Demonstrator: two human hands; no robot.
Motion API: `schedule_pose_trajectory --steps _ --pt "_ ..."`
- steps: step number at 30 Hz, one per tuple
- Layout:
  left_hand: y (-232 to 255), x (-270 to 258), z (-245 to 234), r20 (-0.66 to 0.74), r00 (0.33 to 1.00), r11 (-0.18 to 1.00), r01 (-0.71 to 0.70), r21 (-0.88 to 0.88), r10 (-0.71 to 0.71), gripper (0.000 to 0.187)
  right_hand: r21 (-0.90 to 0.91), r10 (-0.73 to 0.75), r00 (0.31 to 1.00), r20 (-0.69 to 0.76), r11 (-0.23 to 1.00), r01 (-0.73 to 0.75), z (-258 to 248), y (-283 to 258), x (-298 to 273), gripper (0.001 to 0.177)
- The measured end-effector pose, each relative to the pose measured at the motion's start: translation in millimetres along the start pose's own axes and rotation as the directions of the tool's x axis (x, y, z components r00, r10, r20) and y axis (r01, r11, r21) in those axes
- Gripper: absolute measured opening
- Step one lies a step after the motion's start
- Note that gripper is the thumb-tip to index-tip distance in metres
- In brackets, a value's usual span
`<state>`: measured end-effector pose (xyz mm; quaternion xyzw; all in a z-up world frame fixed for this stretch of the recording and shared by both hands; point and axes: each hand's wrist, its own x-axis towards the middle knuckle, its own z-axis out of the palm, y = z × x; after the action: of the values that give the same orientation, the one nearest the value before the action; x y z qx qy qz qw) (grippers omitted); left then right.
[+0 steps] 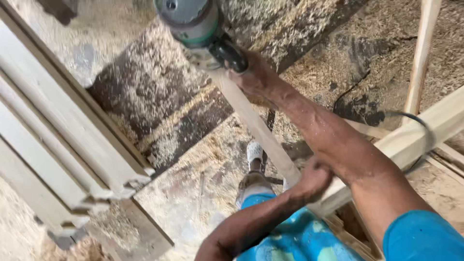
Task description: The person uses an electric planer on a piece of wood, then uses a router to shape the edges of the wooden frame.
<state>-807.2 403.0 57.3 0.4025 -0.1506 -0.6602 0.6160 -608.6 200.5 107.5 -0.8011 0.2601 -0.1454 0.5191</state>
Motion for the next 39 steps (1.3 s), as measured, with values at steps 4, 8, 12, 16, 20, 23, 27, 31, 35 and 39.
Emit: schedule_pose_trajectory --steps 4,8,12,16,20,23,27,31,35,39 --pt "-27 -77 23 0.595 0.800 0.877 -0.232 0.420 -0.074 0.052 -0.058 -0.093 0.995 -0.027 0.994 0.091 5 2 -23 0.024" --pt "-36 -84 -19 0.760 0.646 0.499 -0.638 0.587 -0.067 0.041 -0.022 -0.201 0.979 -0.042 0.980 0.200 8 17 -81 0.020" --pt "-9 -88 -98 0.365 0.861 0.474 -0.171 0.864 -0.355 0.039 -0.001 -0.104 0.992 -0.068 0.995 0.104 0 22 -133 0.018" --pt "63 -68 -163 -0.595 0.786 0.673 0.351 0.652 0.167 0.036 0.037 -0.180 0.981 -0.075 0.982 0.184 -4 17 -192 0.026" --pt "108 -3 -182 -0.616 0.745 0.942 -0.049 0.333 0.256 0.057 0.043 -0.204 0.977 -0.068 0.977 0.207 -12 11 -250 0.015" --pt "107 16 -174 -0.521 0.793 0.943 -0.204 0.262 0.316 0.050 0.052 0.155 0.988 0.015 0.986 -0.155 -17 7 -294 0.013" --pt "93 -18 -122 -0.624 0.738 0.853 0.131 0.506 0.257 0.042 0.072 0.153 0.988 0.018 0.985 -0.154 -23 11 -344 0.016" --pt "83 -62 -69 -0.633 0.762 0.725 0.360 0.588 0.135 0.040 0.055 0.089 0.996 0.025 0.994 -0.090 -24 22 -402 0.018" --pt "29 -91 -54 -0.605 0.771 0.906 0.090 0.414 0.200 0.052 0.039 -0.038 0.999 -0.038 0.998 0.040 -33 37 -439 0.024" --pt "3 -98 -74 -0.478 0.809 0.900 -0.135 0.414 0.341 0.059 0.097 0.026 1.000 0.010 0.995 -0.027 -36 40 -444 0.047"
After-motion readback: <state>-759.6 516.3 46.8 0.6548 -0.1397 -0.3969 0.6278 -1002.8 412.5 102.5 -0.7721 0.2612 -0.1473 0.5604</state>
